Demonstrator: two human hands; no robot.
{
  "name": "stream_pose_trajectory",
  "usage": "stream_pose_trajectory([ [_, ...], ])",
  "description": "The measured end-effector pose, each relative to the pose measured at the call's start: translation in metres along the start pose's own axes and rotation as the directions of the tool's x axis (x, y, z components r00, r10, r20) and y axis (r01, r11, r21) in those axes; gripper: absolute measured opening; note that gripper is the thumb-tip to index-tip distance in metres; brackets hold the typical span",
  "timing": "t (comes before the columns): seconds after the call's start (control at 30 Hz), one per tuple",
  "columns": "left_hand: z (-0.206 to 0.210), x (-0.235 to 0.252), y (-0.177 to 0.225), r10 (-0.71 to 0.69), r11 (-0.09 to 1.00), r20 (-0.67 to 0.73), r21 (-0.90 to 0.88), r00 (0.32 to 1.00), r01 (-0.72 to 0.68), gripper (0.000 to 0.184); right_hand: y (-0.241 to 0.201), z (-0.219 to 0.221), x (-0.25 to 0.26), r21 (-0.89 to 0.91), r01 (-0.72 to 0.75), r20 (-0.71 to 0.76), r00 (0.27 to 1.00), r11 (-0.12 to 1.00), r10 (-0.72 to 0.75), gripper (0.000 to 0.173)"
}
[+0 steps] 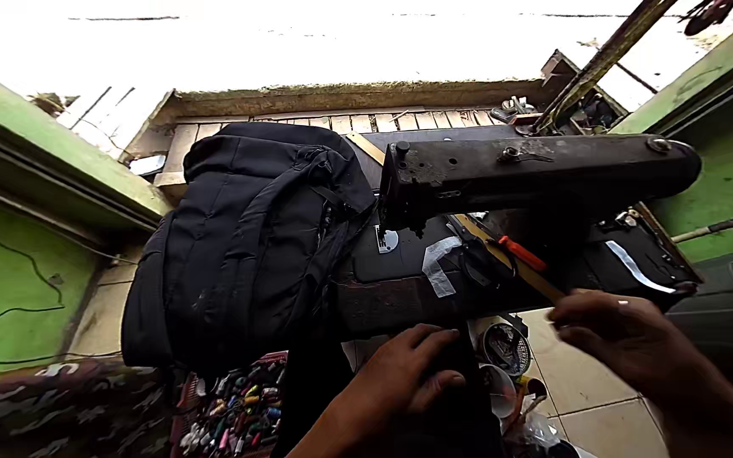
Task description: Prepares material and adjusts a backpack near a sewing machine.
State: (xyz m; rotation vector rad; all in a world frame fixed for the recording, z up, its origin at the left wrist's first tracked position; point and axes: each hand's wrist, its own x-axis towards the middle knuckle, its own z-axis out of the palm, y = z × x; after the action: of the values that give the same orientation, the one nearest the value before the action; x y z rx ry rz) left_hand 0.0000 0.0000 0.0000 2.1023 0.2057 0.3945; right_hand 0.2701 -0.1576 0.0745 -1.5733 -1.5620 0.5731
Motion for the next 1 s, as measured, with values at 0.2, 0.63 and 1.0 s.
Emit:
stream_pose_trajectory([
  [0.2, -0.032, -0.05, 0.008, -0.222, 0.77, -0.143, -0.633, 0.965, 0.084, 0.031, -0.016, 0.133, 0.044, 0.166, 0.286, 0.092, 0.948, 0.944, -0.304, 0.019],
  [0.63, -0.045, -0.123, 0.004, -0.344, 0.557, 0.104, -0.778, 0.933, 0.291, 0.012, -0.04, 0.201, 0.029, 0.369, 0.308, 0.235, 0.882, 0.877, -0.408, 0.021],
  [1.0, -0.04, -0.111, 0.027, -0.184, 0.872, -0.178, -0.484, 0.967, 0.076, 0.022, -0.035, 0.165, 0.031, 0.33, 0.303, 0.182, 0.909, 0.894, -0.375, 0.016],
])
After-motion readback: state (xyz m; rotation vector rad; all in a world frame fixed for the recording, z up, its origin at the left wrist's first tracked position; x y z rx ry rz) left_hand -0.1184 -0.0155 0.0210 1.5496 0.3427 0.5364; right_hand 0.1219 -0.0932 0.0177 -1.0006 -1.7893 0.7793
